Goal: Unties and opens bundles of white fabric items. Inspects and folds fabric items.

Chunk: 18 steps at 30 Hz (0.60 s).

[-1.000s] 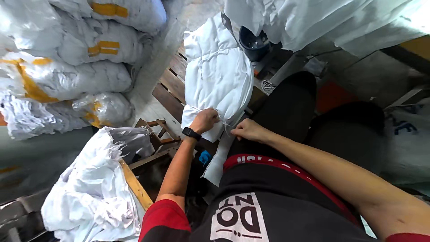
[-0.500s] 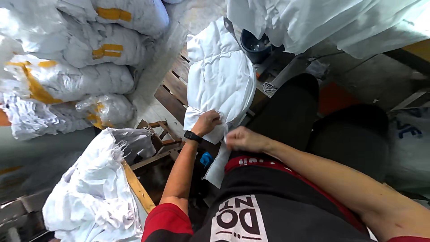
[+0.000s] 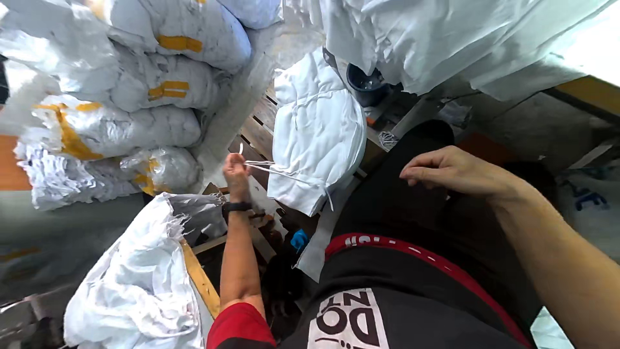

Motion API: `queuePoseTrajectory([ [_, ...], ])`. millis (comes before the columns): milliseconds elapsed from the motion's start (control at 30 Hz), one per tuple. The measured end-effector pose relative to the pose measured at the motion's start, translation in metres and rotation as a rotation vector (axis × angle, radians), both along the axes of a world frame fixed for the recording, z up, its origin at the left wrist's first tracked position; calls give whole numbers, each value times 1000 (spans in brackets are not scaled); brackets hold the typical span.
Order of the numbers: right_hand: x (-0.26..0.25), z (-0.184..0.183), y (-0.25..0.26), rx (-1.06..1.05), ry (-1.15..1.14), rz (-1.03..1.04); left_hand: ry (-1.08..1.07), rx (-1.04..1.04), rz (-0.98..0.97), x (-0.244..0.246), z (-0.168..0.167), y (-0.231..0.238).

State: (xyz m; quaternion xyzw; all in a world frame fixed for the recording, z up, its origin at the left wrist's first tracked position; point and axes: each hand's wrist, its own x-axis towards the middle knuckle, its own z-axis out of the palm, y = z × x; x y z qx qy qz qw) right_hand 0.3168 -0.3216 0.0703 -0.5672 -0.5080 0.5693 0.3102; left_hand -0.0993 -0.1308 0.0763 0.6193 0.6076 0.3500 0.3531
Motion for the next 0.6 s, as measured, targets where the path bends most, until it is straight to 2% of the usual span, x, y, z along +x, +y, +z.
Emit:
queuePoseTrajectory([
  [33, -2, -2, 1, -3, 30, -22, -133, -1, 59, 2, 19, 4],
  [100, -8, -7, 3, -30, 60, -42, -268, 46, 165, 0, 53, 13],
  [167, -11, -11, 5, -50, 63, -51, -352, 187, 276, -10, 72, 29],
  [233, -12, -16, 5, -46, 68, -85, -327, 298, 342, -20, 80, 43],
  [300, -12, -18, 5, -71, 76, -144, -84, 302, 318, -31, 78, 53],
  [333, -11, -19, 5, -90, 80, -174, 96, 237, 272, -37, 75, 56],
  [367, -11, -20, 5, -106, 83, -207, 272, 95, 190, -43, 74, 56],
  [467, -11, -24, 7, -117, 66, -264, 693, -500, -70, -36, 60, 53],
  [500, -12, -25, 7, -113, 48, -262, 819, -582, -131, -26, 52, 49],
  [533, -14, -27, 9, -109, 18, -250, 910, -576, -178, -14, 44, 42],
  [600, -23, -28, 13, -94, -57, -209, 873, -351, -305, 5, 24, 21],
])
